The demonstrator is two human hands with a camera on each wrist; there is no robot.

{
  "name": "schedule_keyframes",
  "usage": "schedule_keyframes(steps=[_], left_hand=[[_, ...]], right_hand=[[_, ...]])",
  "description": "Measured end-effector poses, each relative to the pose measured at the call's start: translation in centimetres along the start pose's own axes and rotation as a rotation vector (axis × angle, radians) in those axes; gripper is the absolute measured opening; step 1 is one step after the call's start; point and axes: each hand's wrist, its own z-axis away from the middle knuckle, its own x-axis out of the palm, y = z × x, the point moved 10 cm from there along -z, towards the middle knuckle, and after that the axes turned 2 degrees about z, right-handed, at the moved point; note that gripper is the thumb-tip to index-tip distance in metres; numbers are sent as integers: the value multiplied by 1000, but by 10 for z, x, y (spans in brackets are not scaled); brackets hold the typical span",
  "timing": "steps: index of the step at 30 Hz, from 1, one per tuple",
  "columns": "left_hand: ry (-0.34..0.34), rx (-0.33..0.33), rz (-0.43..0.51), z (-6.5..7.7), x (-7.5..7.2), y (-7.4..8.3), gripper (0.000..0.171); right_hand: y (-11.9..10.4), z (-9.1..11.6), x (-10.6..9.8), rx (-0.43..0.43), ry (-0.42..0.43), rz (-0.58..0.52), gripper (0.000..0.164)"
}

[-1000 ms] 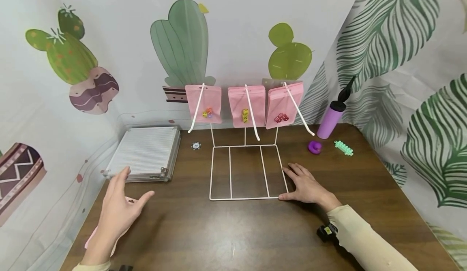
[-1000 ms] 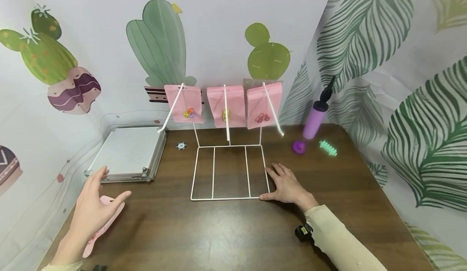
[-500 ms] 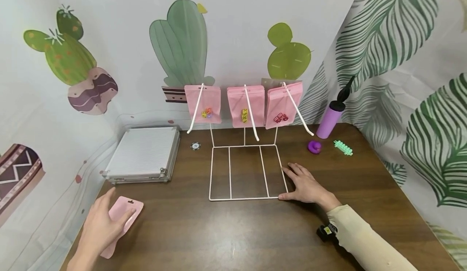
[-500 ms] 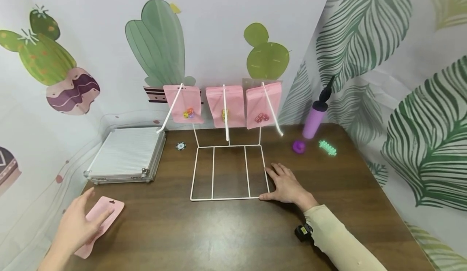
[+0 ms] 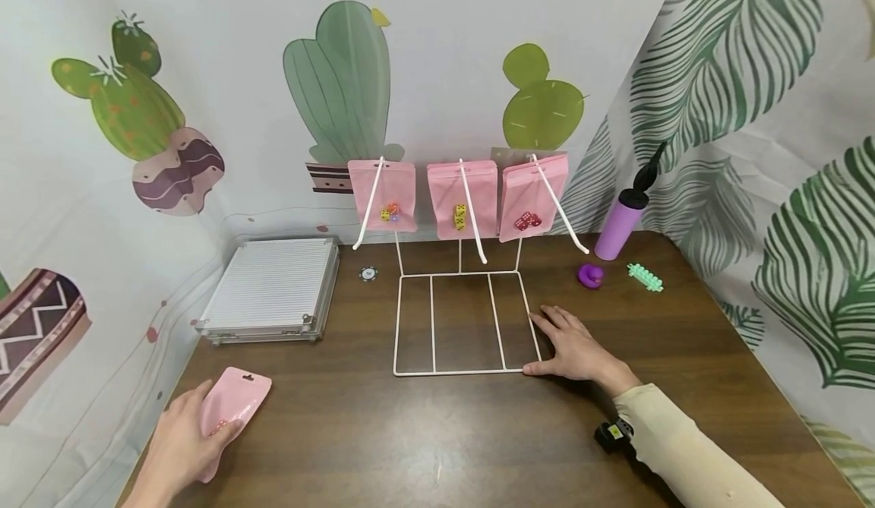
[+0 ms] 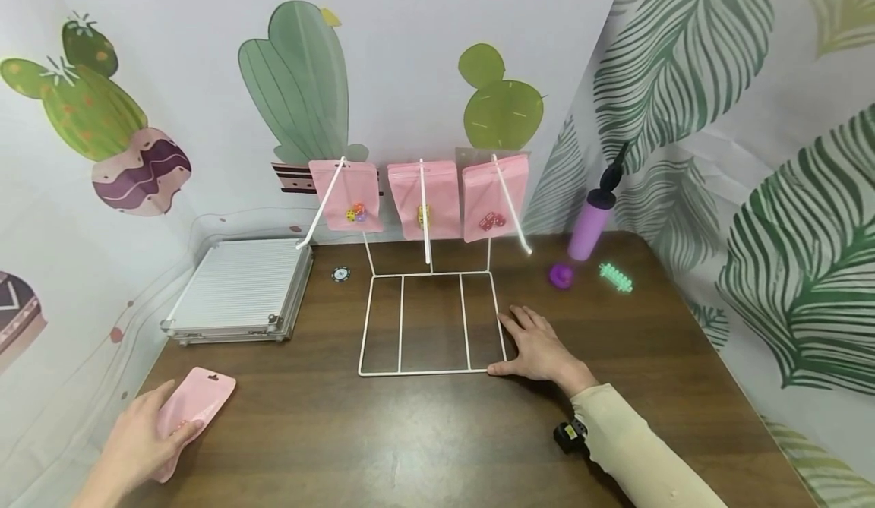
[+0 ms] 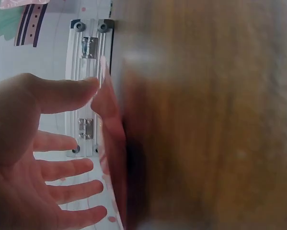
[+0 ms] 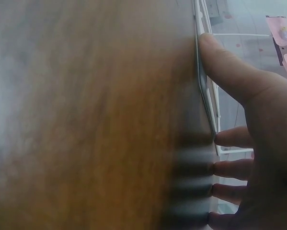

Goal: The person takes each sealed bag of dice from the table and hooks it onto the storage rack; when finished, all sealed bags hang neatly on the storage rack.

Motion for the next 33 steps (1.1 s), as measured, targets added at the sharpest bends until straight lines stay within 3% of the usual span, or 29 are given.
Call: schedule_keyframes(steps=[9, 16, 24, 29, 33], left_hand=[[-147, -65, -34, 4, 14, -11, 92], [-139, -53, -29, 6, 15, -11, 91], [-151, -162, -61, 1, 14, -18, 105], [-169, -241, -19, 6, 13, -19, 113], [-154, -256, -24, 8, 10, -17, 116]], right_hand=[[-1, 1, -2, -9, 19, 0, 104], [-1, 0, 0, -3, 2, 4, 105], [1, 0, 0, 5, 0, 2, 105], [1, -1, 1, 7, -2, 5, 105], [1, 0, 1, 7, -3, 4, 105]])
